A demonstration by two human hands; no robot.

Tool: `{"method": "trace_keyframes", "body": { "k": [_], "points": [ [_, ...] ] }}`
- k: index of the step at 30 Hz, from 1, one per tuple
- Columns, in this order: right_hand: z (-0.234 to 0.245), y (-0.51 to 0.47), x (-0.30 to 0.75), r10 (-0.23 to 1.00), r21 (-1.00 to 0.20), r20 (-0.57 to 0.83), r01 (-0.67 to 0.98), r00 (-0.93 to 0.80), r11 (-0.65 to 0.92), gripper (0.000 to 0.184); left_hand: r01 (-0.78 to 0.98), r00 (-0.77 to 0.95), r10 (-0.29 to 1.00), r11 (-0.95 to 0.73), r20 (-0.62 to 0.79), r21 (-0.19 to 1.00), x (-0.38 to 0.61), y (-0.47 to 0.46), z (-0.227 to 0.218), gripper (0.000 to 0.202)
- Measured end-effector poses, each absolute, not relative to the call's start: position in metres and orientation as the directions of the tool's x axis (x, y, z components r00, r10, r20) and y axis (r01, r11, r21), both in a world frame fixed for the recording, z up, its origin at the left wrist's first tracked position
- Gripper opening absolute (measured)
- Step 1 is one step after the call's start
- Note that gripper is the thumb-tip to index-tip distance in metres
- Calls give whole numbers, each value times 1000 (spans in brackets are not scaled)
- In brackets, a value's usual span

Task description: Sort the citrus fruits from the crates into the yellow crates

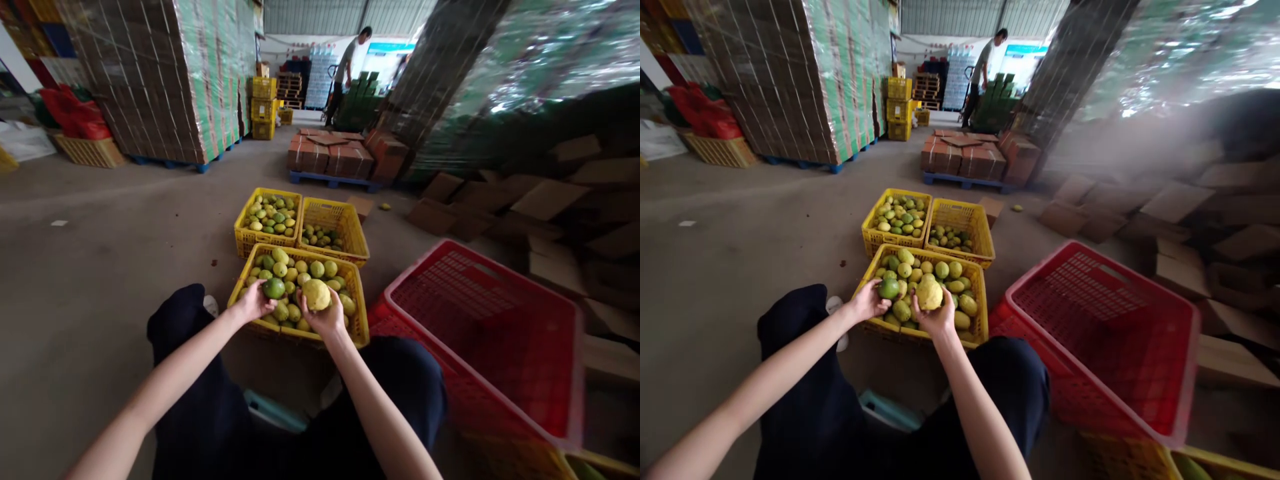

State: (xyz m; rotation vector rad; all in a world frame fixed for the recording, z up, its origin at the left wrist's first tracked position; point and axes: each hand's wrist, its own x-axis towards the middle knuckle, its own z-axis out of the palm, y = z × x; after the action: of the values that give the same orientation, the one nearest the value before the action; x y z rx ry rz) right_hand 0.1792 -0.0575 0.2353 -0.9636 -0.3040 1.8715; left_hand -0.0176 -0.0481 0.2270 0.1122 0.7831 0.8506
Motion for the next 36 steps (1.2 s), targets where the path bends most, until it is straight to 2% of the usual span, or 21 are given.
{"method": "trace_keyframes", "body": {
  "k": [2, 4, 8, 10, 12, 13, 14, 16, 18, 20, 23, 26, 28, 30, 33, 36],
  "points": [
    [242, -52, 187, 855, -567, -460, -662, -238, -490, 32, -610, 421, 729, 668, -540, 426, -13, -36, 234, 41],
    [250, -40, 198, 878, -594, -407, -657, -251, -463, 32, -552, 429, 755, 654, -496, 517, -6, -21, 241, 41],
    [266, -5, 222, 919, -728, -311, -560, -243, -395, 36, -420, 407, 826, 548, -390, 723, 7, 15, 247, 38],
    [268, 11, 230, 958, -832, -249, -476, -142, -287, 41, -335, 344, 903, 375, -258, 865, 9, 30, 246, 49],
    [264, 21, 236, 989, -938, -145, -322, 28, -128, 49, -160, 287, 957, 101, -52, 982, 9, 41, 242, 57],
    [260, 24, 238, 990, -975, -81, -215, 118, -54, 53, -50, 272, 960, -53, 64, 997, 8, 43, 241, 58],
    [254, 25, 239, 979, -995, -11, -99, 203, 9, 57, 64, 274, 944, -207, 182, 976, 6, 44, 241, 56],
    [243, 25, 239, 935, -990, 123, 105, 331, 93, 63, 250, 313, 870, -462, 381, 851, 3, 43, 242, 52],
    [235, 24, 237, 890, -963, 223, 229, 398, 139, 65, 347, 360, 798, -596, 484, 724, 2, 39, 247, 51],
    [232, 22, 233, 874, -940, 284, 295, 394, 173, 64, 369, 375, 759, -649, 533, 665, 5, 35, 253, 53],
    [238, 20, 226, 866, -904, 365, 352, 341, 242, 62, 350, 322, 750, -661, 577, 664, 13, 36, 258, 52],
    [249, 18, 218, 866, -886, 405, 363, 295, 290, 61, 292, 201, 804, -594, 559, 749, 23, 40, 261, 48],
    [255, 17, 215, 870, -891, 395, 354, 295, 284, 61, 175, 124, 870, -492, 477, 853, 28, 42, 261, 49],
    [259, 17, 213, 879, -913, 361, 313, 312, 263, 62, -21, 102, 932, -347, 347, 938, 31, 44, 260, 53],
    [259, 17, 214, 916, -958, 264, 195, 302, 212, 65, -263, 149, 966, -168, 212, 950, 34, 45, 260, 58],
    [256, 17, 215, 945, -973, 215, 136, 247, 186, 62, -314, 189, 973, -66, 131, 947, 33, 46, 259, 62]
  ]
}}
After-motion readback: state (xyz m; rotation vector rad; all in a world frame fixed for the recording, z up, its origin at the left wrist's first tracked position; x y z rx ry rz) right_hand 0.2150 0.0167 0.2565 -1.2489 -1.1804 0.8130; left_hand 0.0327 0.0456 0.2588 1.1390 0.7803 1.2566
